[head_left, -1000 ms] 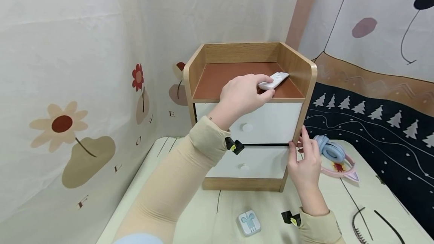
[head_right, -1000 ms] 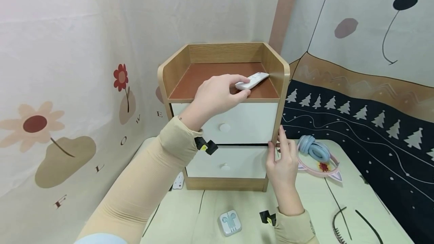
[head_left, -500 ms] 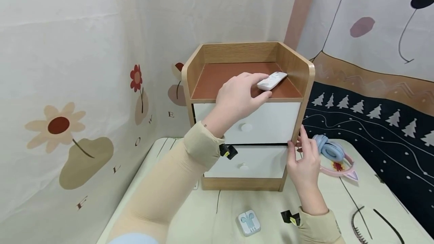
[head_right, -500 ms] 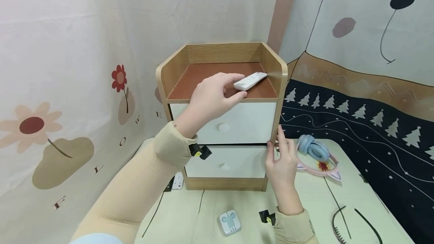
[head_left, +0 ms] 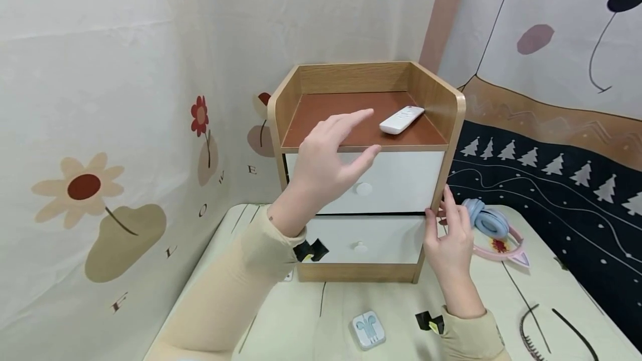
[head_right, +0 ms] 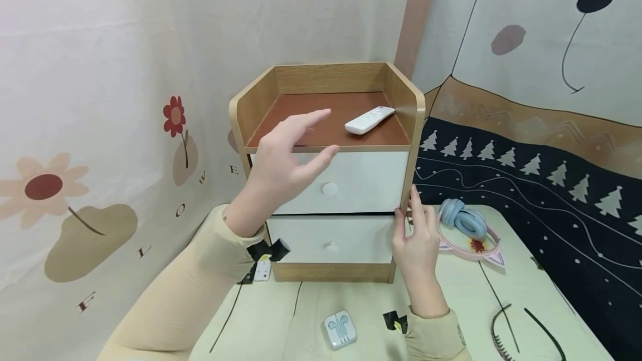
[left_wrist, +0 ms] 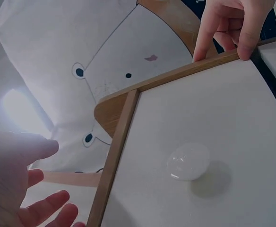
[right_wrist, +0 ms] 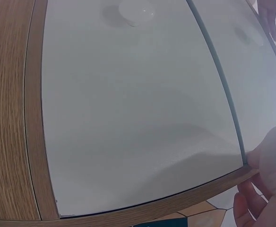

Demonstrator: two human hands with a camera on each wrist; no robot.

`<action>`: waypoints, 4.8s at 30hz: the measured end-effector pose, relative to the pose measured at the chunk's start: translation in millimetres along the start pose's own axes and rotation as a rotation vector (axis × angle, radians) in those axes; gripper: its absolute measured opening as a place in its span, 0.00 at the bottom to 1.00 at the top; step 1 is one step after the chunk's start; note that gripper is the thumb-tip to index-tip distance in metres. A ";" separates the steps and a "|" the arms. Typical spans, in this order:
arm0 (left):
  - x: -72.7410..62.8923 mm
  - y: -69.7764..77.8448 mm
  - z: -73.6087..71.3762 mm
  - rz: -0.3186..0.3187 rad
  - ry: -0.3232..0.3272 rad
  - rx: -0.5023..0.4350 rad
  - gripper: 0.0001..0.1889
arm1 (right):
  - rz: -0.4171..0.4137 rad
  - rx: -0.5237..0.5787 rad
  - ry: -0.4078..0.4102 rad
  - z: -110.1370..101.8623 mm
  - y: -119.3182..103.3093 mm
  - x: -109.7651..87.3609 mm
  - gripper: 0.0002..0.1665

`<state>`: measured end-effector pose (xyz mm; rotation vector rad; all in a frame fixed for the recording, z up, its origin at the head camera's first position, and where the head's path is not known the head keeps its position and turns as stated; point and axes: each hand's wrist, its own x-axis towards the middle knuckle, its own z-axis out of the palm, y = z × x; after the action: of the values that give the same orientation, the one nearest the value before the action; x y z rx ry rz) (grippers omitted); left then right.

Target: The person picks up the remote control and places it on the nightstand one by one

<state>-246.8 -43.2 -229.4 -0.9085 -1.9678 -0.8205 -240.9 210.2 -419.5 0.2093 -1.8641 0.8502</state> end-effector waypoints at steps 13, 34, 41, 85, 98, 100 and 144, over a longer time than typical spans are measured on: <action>-64.5 -36.3 -34.2 0.196 0.328 0.032 0.25 | -0.007 0.008 0.012 0.9 0.0 -1.5 0.41; -187.7 -126.0 -53.8 -0.267 0.304 0.148 0.30 | -0.017 0.009 0.011 1.3 1.3 -2.8 0.41; -238.6 -153.2 -42.4 -0.493 0.129 0.266 0.32 | -0.023 0.017 0.010 1.4 1.0 -1.8 0.41; -339.6 -203.1 -17.8 -0.948 -0.391 0.291 0.33 | -0.046 0.022 0.035 5.1 2.2 -0.9 0.40; -335.1 -197.7 -21.1 -0.918 -0.411 0.391 0.26 | -0.023 0.009 0.018 1.4 1.5 -1.7 0.40; -333.0 -197.0 -22.6 -0.931 -0.431 0.392 0.27 | -0.025 0.008 0.018 1.3 1.5 -1.7 0.40; -163.8 -106.0 -72.4 -0.364 0.292 0.320 0.15 | -0.022 -0.007 0.002 1.6 3.2 -2.2 0.41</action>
<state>-236.3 -205.9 -358.7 -0.2310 -1.9515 -0.7568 -242.7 211.0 -423.2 0.2238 -1.8593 0.8282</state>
